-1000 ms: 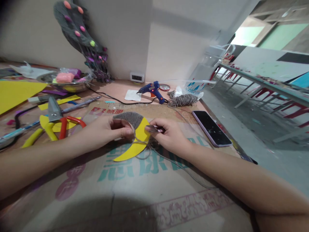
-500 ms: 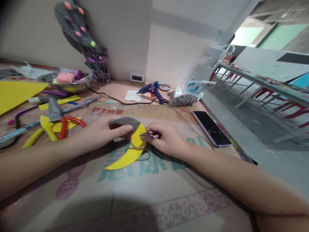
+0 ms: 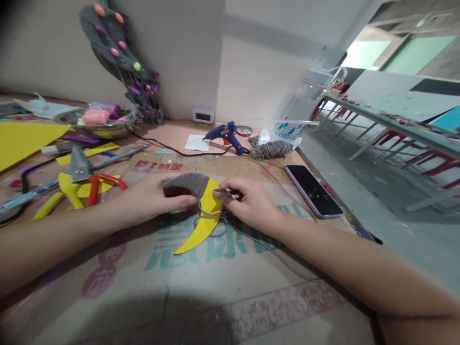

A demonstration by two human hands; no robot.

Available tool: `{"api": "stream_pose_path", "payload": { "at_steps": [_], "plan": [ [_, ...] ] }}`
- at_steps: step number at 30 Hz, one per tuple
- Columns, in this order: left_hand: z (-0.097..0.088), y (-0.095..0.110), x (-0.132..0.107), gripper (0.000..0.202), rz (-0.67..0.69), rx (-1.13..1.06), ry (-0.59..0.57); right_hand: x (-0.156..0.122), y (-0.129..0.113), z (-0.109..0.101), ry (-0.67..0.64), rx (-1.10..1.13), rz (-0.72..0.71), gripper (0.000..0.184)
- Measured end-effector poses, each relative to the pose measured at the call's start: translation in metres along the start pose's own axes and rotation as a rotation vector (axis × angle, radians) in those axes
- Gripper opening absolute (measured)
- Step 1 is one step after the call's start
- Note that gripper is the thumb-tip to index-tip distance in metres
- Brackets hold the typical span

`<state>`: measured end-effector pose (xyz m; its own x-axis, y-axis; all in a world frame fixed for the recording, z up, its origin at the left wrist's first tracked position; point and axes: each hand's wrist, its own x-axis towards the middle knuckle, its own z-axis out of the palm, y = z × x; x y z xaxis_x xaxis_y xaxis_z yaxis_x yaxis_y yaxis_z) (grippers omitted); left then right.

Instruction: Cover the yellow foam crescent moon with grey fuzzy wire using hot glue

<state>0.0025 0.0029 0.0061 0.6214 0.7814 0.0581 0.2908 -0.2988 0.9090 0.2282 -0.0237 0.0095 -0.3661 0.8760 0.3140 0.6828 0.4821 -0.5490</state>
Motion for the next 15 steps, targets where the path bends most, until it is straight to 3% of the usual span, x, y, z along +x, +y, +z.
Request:
{"api": "stream_pose_path", "payload": {
  "at_steps": [6, 15],
  "plan": [
    [0.0011, -0.0035, 0.0002, 0.021, 0.006, 0.008, 0.040, 0.0004, 0.0001, 0.0001, -0.001, 0.006, 0.014, 0.024],
    [0.0022, -0.0020, -0.0006, 0.024, 0.027, 0.082, 0.081, 0.0000, 0.0029, 0.0020, -0.050, 0.073, -0.110, 0.018]
  ]
}}
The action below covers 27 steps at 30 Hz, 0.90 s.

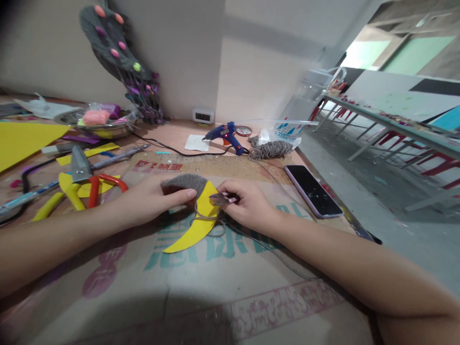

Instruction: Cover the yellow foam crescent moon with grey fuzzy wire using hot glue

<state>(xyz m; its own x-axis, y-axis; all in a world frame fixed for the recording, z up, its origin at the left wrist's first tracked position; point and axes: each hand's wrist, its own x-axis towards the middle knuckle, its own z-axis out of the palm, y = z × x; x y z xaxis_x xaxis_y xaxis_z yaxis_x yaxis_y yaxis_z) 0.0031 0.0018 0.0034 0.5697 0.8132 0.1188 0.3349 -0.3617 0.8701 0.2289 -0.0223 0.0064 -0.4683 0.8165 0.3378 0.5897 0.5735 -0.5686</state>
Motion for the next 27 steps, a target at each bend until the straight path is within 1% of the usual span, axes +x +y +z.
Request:
{"api": "stream_pose_path", "payload": {
  "at_steps": [9, 13, 17, 21, 27],
  "plan": [
    [0.0006, -0.0002, 0.0010, 0.021, 0.022, 0.011, -0.002, 0.0005, 0.0002, 0.0009, 0.008, 0.012, 0.009, 0.019],
    [0.0015, -0.0023, 0.0011, 0.020, -0.009, -0.090, -0.012, 0.0002, 0.0000, 0.0001, 0.032, -0.036, 0.058, 0.023],
    [0.0018, -0.0048, 0.0009, 0.024, -0.026, -0.250, -0.020, 0.0005, -0.0014, -0.0014, 0.020, -0.050, 0.098, 0.024],
    [0.0001, -0.0064, 0.0008, 0.028, -0.049, -0.253, 0.024, 0.0009, -0.0031, -0.0024, 0.002, -0.030, 0.088, 0.022],
    [-0.0003, -0.0068, -0.0005, 0.030, -0.108, -0.321, -0.038, 0.0018, -0.0047, -0.0007, -0.037, -0.018, 0.075, 0.023]
  ]
}}
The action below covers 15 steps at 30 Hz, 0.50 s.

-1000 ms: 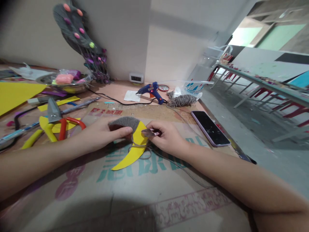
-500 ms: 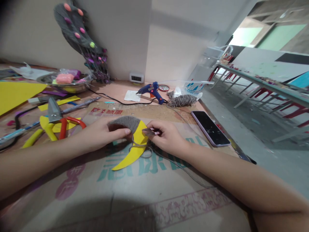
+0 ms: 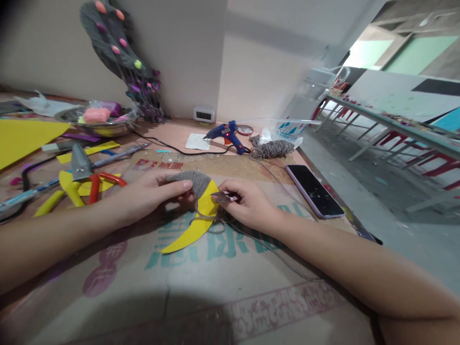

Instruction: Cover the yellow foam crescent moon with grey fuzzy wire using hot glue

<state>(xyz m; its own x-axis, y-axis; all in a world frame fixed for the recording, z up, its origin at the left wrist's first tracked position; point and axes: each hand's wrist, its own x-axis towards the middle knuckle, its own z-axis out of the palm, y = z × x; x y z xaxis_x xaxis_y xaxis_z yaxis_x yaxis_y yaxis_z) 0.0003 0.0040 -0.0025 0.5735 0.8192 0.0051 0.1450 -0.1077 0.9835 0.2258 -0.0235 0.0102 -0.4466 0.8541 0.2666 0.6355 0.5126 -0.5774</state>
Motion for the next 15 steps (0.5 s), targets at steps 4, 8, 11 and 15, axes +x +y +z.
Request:
{"api": "stream_pose_path", "payload": {
  "at_steps": [4, 8, 11, 15],
  "plan": [
    [0.0020, -0.0004, 0.0000, 0.028, 0.026, 0.060, 0.040, -0.0009, 0.0022, -0.0011, 0.037, -0.017, -0.047, 0.013],
    [0.0033, 0.0027, -0.0006, 0.026, 0.078, 0.195, 0.059, -0.0043, 0.0061, -0.0052, 0.144, -0.077, -0.186, 0.023],
    [0.0036, 0.0053, -0.0012, 0.026, 0.097, 0.277, 0.038, -0.0055, 0.0067, -0.0060, 0.139, -0.145, -0.249, 0.020],
    [0.0035, 0.0072, -0.0013, 0.025, 0.093, 0.347, 0.047, -0.0037, 0.0059, -0.0041, 0.074, -0.274, -0.293, 0.016]
  ]
}}
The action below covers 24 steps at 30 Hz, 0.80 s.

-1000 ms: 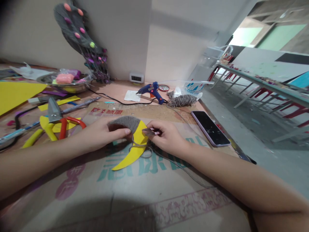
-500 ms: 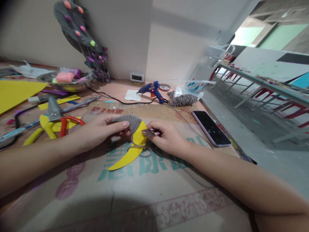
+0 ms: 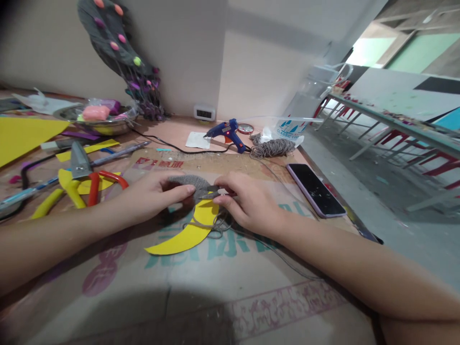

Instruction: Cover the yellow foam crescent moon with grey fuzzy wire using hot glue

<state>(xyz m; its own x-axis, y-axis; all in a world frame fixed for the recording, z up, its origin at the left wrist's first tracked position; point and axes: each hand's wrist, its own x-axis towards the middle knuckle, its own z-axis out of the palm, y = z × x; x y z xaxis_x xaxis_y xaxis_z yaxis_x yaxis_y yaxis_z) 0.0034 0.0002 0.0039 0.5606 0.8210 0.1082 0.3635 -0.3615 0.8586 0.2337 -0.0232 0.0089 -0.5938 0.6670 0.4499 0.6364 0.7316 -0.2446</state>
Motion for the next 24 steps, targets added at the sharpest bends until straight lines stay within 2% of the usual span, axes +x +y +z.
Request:
{"api": "stream_pose_path", "payload": {
  "at_steps": [5, 15, 24],
  "plan": [
    [-0.0004, 0.0017, 0.0006, 0.024, 0.030, -0.008, -0.009, 0.0010, 0.0012, 0.0006, -0.027, -0.112, -0.020, 0.023],
    [-0.0008, 0.0025, -0.0008, 0.021, 0.066, 0.061, -0.019, -0.0011, -0.0029, -0.0009, -0.047, -0.200, -0.083, 0.030],
    [0.0002, 0.0017, -0.0004, 0.022, 0.040, -0.053, -0.060, 0.0007, -0.0021, -0.0013, -0.067, -0.179, -0.069, 0.027]
  ]
}}
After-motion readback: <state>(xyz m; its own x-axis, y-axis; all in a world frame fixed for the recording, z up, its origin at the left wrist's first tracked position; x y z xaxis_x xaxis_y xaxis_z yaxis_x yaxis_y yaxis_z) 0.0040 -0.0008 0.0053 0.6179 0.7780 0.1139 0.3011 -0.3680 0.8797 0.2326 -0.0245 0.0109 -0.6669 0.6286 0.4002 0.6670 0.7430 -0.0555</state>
